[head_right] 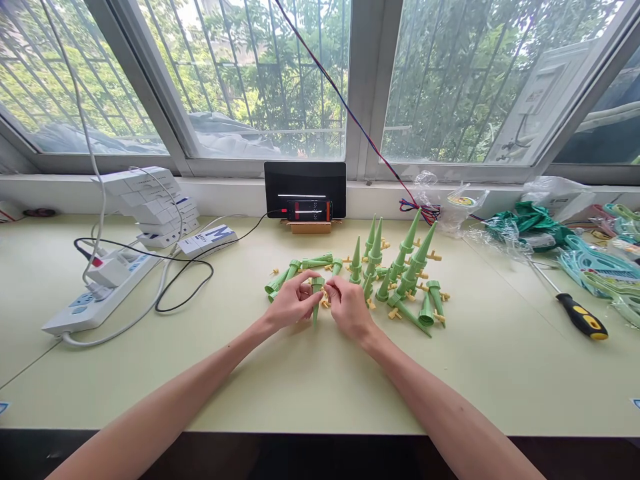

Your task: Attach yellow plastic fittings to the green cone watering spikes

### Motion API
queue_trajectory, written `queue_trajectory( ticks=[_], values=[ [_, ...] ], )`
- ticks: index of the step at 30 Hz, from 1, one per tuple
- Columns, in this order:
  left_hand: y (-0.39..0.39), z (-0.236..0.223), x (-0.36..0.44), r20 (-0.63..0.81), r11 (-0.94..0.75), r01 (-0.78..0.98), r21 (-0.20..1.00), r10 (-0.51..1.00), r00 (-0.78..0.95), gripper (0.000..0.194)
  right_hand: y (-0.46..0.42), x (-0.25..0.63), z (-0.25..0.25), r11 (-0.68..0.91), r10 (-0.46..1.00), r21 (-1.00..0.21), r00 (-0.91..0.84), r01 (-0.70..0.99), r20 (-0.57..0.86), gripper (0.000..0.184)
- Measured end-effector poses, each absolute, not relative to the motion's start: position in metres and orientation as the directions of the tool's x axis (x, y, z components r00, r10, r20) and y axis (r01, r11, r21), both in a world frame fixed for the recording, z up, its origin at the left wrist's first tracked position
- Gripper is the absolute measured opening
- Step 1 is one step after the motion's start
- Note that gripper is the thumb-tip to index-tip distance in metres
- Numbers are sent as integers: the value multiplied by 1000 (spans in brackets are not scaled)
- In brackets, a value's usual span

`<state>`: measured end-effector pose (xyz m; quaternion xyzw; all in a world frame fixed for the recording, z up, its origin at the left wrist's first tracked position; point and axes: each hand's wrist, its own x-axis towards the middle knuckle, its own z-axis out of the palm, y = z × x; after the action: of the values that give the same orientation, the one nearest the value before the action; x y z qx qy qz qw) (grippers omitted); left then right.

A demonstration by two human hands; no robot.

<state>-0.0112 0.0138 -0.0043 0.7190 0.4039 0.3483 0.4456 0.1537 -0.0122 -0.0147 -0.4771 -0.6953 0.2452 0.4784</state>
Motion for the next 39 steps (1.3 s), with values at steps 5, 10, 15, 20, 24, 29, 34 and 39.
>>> queue_trajectory(
  ticks=[5,10,15,20,24,29,34,39],
  values=[
    [12,-8,-10,149,-286,278,917,892,426,33,-12,155,-15,424,898,-788,-93,447,431,25],
    [12,-9,-10,163,-304,295,906,892,421,33,-12,155,-16,406,908,-791,-100,459,408,27],
    [13,-8,-10,188,-331,310,891,892,411,32,-12,153,-16,387,917,-797,-109,464,383,30],
    [12,-7,-9,226,-371,331,868,887,403,31,-12,153,-16,374,923,-795,-108,478,369,37],
    [11,-8,-9,272,-417,345,841,876,397,29,-12,153,-16,359,929,-787,-112,501,352,40],
    [10,-8,-9,289,-438,356,826,870,400,30,-11,153,-18,361,928,-775,-120,518,352,40],
    [10,-7,-9,285,-430,356,829,874,393,30,-11,152,-17,356,931,-781,-128,513,341,41],
    [11,-9,-9,302,-445,353,823,869,392,30,-12,151,-15,340,939,-791,-136,509,316,43]
  ],
)
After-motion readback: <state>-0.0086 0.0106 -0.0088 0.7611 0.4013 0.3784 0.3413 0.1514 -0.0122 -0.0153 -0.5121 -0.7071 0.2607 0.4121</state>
